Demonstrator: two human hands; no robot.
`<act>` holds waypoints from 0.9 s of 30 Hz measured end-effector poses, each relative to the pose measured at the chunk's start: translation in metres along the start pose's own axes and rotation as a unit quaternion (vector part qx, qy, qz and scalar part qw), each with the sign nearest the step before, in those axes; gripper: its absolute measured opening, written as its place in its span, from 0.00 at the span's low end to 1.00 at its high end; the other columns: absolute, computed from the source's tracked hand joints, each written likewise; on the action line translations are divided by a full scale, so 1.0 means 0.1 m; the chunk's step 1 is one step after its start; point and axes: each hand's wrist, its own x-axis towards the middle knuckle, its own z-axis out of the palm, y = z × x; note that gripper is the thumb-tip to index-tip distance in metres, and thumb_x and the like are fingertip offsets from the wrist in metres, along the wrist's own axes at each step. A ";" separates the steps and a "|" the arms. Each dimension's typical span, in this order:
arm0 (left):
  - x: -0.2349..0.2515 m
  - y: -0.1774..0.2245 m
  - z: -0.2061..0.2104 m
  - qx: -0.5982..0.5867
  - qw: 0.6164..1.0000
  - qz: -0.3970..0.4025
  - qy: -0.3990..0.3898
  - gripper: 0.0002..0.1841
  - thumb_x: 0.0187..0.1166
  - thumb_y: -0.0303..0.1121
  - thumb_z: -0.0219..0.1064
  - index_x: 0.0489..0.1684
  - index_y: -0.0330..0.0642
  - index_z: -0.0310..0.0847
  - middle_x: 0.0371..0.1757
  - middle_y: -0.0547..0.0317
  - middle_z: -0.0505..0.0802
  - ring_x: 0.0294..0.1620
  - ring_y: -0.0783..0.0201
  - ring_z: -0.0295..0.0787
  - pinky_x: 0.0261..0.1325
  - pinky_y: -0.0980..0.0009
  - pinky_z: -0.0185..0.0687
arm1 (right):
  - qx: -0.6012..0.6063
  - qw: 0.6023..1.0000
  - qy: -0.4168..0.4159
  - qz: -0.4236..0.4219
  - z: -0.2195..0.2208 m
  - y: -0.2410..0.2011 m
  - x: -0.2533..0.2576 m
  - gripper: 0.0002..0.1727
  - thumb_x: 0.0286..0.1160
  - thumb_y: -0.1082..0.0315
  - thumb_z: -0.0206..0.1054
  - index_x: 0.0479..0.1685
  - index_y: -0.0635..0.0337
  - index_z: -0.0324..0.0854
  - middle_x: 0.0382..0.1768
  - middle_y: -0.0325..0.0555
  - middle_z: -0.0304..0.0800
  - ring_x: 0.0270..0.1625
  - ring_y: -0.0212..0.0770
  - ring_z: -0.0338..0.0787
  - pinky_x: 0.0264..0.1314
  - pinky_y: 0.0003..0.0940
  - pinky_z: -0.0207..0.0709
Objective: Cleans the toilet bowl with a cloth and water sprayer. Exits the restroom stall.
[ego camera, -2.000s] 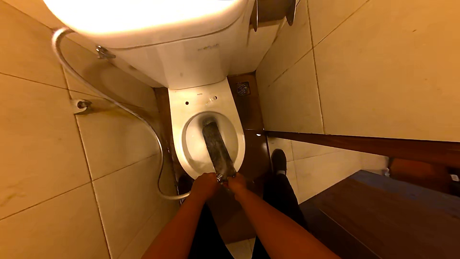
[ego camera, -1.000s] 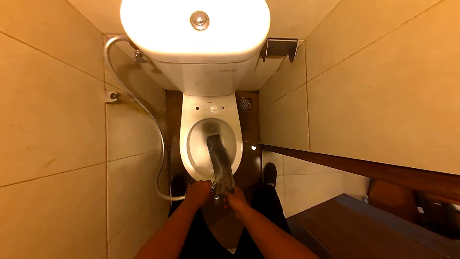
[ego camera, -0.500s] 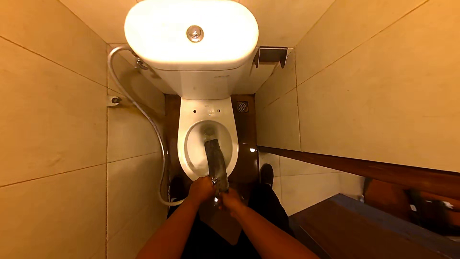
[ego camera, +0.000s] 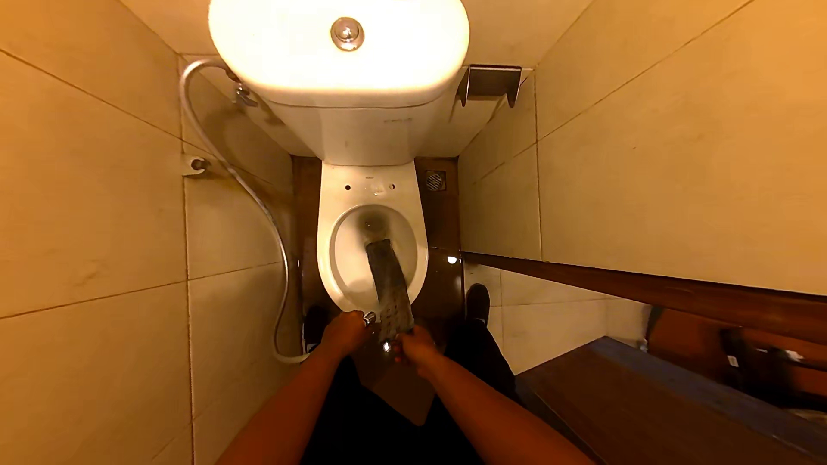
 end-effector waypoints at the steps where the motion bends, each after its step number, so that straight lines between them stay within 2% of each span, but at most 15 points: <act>1: -0.01 -0.03 0.02 0.008 1.000 -0.003 0.001 0.21 0.83 0.51 0.62 0.51 0.40 0.87 0.54 0.43 0.93 0.61 0.43 0.90 0.61 0.38 0.83 | 0.001 1.000 -0.001 -0.002 0.01 0.02 0.00 0.18 0.88 0.65 0.61 0.72 0.61 0.73 0.49 0.51 0.91 0.40 0.40 0.94 0.39 0.35 0.89; 7: -0.06 0.03 0.02 0.020 0.998 -0.044 0.040 0.22 0.83 0.50 0.60 0.57 0.41 0.85 0.59 0.43 0.92 0.65 0.43 0.90 0.63 0.39 0.84 | 0.009 1.000 -0.014 -0.010 0.05 0.03 -0.10 0.18 0.88 0.66 0.61 0.71 0.61 0.72 0.47 0.50 0.91 0.37 0.40 0.93 0.37 0.35 0.88; 12: -0.03 0.11 0.00 0.017 0.998 -0.027 0.051 0.21 0.83 0.49 0.60 0.54 0.41 0.85 0.56 0.44 0.93 0.63 0.44 0.91 0.61 0.41 0.85 | 0.016 1.000 -0.008 -0.002 0.03 0.00 -0.11 0.17 0.88 0.67 0.61 0.71 0.60 0.72 0.47 0.49 0.92 0.37 0.40 0.93 0.36 0.35 0.88; 17: -0.02 0.18 -0.01 0.031 0.996 -0.054 0.066 0.20 0.82 0.49 0.59 0.56 0.42 0.85 0.57 0.44 0.93 0.63 0.44 0.91 0.60 0.42 0.86 | 0.030 1.000 -0.009 -0.002 -0.01 0.02 -0.09 0.17 0.88 0.67 0.62 0.71 0.60 0.72 0.47 0.49 0.92 0.38 0.40 0.93 0.36 0.35 0.88; 21: 0.00 0.21 -0.06 0.036 0.997 -0.043 0.056 0.21 0.83 0.48 0.58 0.56 0.42 0.85 0.57 0.44 0.93 0.64 0.45 0.91 0.61 0.41 0.85 | 0.032 0.999 -0.015 0.002 -0.01 0.04 -0.19 0.18 0.88 0.66 0.61 0.72 0.60 0.72 0.49 0.48 0.92 0.40 0.40 0.94 0.38 0.35 0.88; 24: 0.01 0.25 -0.07 0.051 0.998 -0.019 0.038 0.21 0.83 0.49 0.58 0.57 0.43 0.85 0.58 0.44 0.93 0.64 0.44 0.90 0.61 0.40 0.85 | 0.038 0.999 -0.015 0.002 -0.01 0.05 -0.20 0.17 0.88 0.67 0.62 0.71 0.60 0.72 0.47 0.48 0.92 0.38 0.39 0.93 0.36 0.34 0.87; 27: 0.01 0.29 -0.10 0.036 0.997 -0.031 0.059 0.21 0.83 0.49 0.58 0.57 0.43 0.85 0.57 0.45 0.93 0.63 0.45 0.91 0.61 0.41 0.85 | 0.042 0.999 -0.019 0.001 -0.01 0.05 -0.23 0.18 0.87 0.67 0.62 0.71 0.60 0.71 0.47 0.48 0.92 0.37 0.39 0.93 0.35 0.34 0.87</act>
